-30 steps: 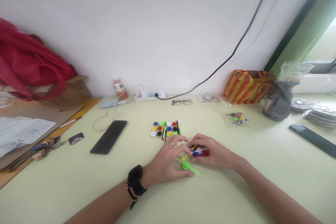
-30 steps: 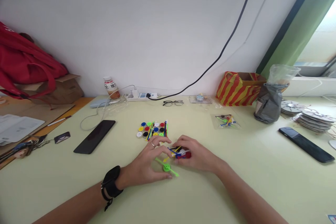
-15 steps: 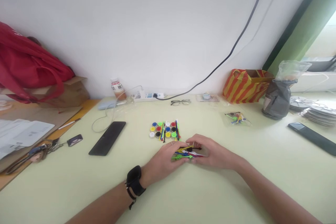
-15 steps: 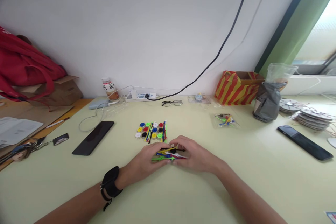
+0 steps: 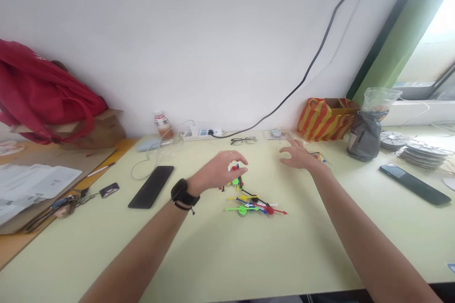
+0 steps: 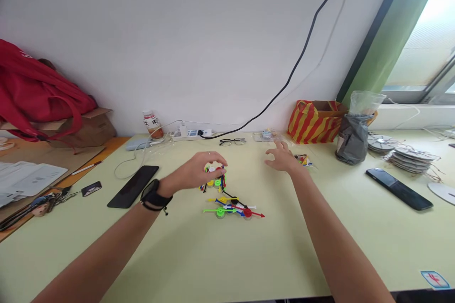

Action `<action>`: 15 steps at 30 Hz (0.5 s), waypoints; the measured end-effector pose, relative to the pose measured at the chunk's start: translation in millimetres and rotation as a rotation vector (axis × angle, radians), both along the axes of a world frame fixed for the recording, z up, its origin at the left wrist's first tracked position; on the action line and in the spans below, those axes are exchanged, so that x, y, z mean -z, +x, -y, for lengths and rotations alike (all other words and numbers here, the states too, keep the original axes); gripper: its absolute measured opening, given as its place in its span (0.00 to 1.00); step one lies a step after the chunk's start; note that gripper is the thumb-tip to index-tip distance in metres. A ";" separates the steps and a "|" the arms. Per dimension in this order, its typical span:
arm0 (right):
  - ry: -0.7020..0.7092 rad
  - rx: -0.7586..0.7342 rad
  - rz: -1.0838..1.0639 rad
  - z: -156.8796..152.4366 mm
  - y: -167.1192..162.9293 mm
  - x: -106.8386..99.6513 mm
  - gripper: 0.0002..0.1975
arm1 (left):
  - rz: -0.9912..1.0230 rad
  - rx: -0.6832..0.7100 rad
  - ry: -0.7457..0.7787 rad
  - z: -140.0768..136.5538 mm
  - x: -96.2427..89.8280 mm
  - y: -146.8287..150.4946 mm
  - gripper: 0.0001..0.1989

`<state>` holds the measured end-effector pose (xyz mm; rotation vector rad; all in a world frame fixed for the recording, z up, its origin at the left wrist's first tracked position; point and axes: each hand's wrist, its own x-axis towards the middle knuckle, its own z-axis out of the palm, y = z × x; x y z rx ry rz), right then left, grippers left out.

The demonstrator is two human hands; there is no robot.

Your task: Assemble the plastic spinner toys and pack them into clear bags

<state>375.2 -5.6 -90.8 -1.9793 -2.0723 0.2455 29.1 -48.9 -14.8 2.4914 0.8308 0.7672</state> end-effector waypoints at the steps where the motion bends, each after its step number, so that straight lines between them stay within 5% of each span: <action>1: -0.008 0.011 -0.011 -5.4 0.1 0.7 0.21 | -0.011 -0.020 -0.011 -8.4 -8.3 0.1 0.11; 7: 0.057 -0.002 -0.116 -19.7 5.8 -13.8 0.19 | -0.079 -0.076 -0.117 -31.9 -36.0 -7.1 0.14; 12: 0.198 -0.138 -0.422 -4.4 0.5 -71.1 0.12 | 0.004 -0.116 -0.068 -29.9 -34.2 -10.6 0.17; 15: 0.051 -0.368 -0.664 17.7 -29.0 -102.5 0.12 | 0.115 -0.115 -0.073 -24.3 -30.7 -6.1 0.22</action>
